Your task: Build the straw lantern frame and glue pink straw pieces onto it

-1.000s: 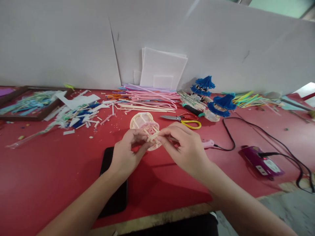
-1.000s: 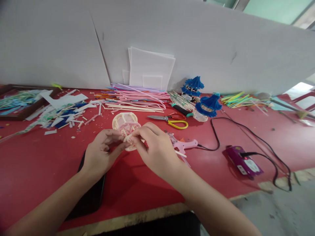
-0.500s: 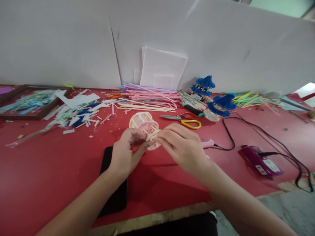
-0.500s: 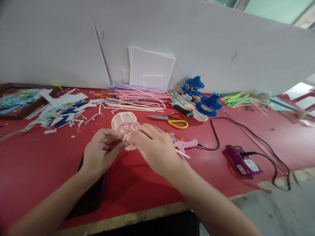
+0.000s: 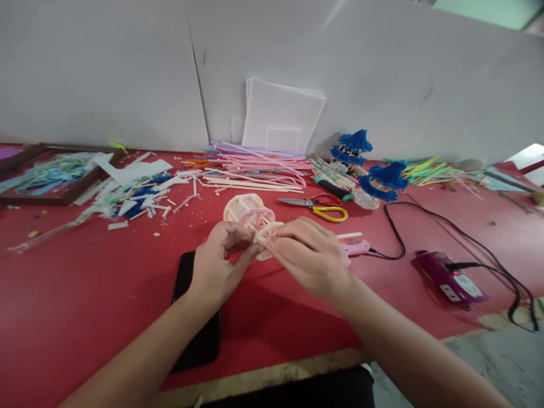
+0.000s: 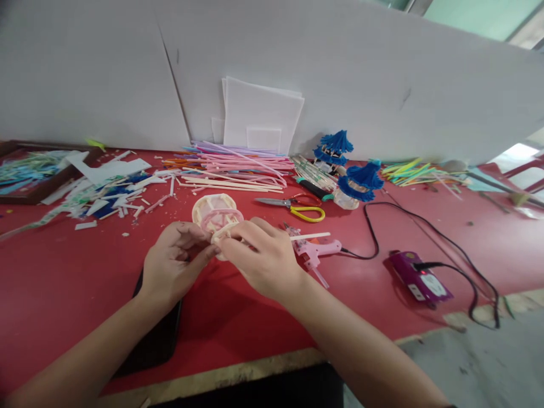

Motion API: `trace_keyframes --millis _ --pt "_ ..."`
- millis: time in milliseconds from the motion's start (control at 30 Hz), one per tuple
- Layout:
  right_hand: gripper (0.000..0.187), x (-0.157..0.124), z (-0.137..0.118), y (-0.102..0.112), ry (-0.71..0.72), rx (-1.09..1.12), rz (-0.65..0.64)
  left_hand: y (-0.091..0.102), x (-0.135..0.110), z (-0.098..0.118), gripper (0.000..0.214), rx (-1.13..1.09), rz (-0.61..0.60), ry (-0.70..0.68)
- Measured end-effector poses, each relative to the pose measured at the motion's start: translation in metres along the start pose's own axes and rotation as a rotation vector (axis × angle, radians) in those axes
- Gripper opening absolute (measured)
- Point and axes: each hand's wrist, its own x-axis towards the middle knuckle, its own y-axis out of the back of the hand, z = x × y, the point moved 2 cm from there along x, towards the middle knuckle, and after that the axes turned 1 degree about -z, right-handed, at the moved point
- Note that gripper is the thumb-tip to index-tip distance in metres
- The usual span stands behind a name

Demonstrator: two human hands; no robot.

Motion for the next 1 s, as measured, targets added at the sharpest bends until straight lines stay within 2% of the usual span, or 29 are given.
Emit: trace_keyframes --millis 300,567,1000 --pt "0.018 0.006 -0.008 0.001 -0.089 0.026 -0.032 0.003 -0.002 0.002 0.012 0.142 0.018 -0.074" --pt "0.014 0.007 -0.013 -0.004 -0.159 0.105 0.075 0.005 -0.002 -0.002 0.01 0.186 0.072 -0.084" --pt "0.017 0.006 -0.016 -0.001 -0.162 0.119 0.113 0.007 -0.002 -0.001 0.008 0.227 0.096 -0.11"
